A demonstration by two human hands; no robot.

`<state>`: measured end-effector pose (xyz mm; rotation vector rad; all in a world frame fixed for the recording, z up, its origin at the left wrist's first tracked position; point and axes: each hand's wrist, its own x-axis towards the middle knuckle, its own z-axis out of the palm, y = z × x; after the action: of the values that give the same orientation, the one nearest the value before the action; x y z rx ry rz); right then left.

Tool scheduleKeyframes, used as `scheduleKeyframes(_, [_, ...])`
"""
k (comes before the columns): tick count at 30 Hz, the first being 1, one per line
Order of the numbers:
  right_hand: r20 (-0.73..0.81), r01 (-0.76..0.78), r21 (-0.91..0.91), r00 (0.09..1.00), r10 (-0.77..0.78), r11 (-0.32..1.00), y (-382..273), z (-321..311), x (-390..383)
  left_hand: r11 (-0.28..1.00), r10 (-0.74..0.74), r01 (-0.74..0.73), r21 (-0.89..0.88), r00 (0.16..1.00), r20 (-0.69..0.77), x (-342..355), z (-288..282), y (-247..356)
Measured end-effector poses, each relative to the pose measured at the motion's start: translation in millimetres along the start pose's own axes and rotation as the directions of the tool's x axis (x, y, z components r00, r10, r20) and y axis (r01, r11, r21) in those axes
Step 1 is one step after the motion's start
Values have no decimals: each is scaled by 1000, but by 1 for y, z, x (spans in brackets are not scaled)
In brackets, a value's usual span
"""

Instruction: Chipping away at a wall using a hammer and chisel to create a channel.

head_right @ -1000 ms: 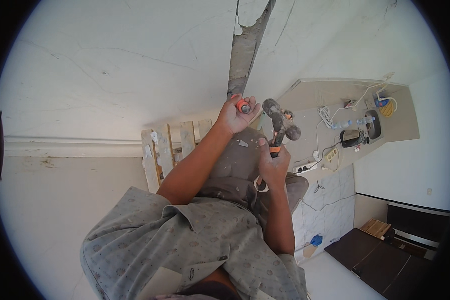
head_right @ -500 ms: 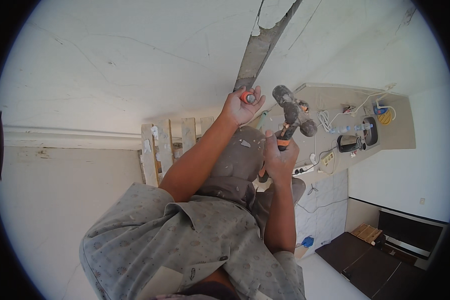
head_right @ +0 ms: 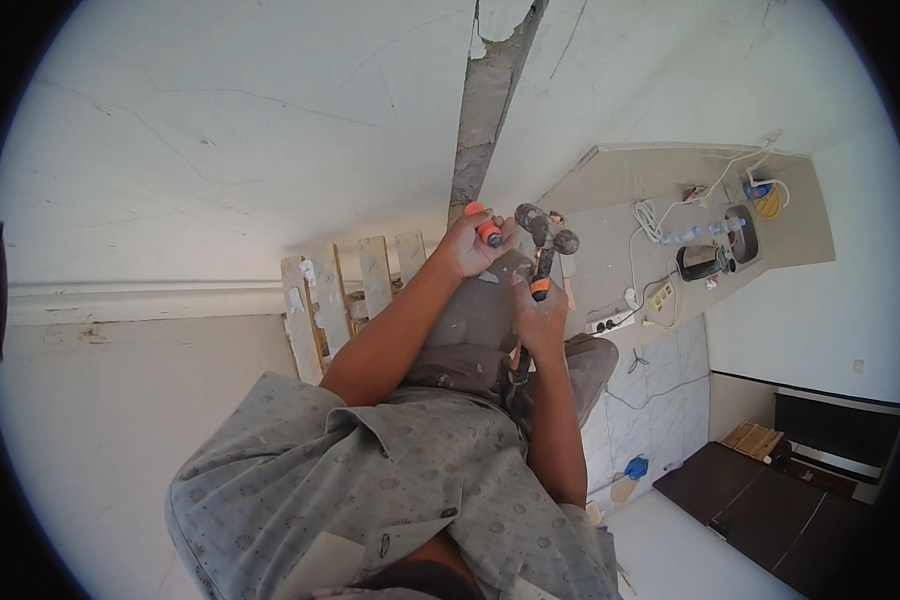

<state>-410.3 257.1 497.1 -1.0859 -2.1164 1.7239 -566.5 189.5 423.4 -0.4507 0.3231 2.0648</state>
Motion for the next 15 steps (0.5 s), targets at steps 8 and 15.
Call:
scheduleKeyframes(8, [-180, 239, 94, 959, -220, 967, -74, -44, -31, 993, 70, -71, -97, 997, -6, 4, 32, 12])
scheduleKeyframes(15, [-130, 659, -188, 719, -683, 729, -25, -1, 8, 965, 136, -147, -219, 989, -61, 10, 45, 8])
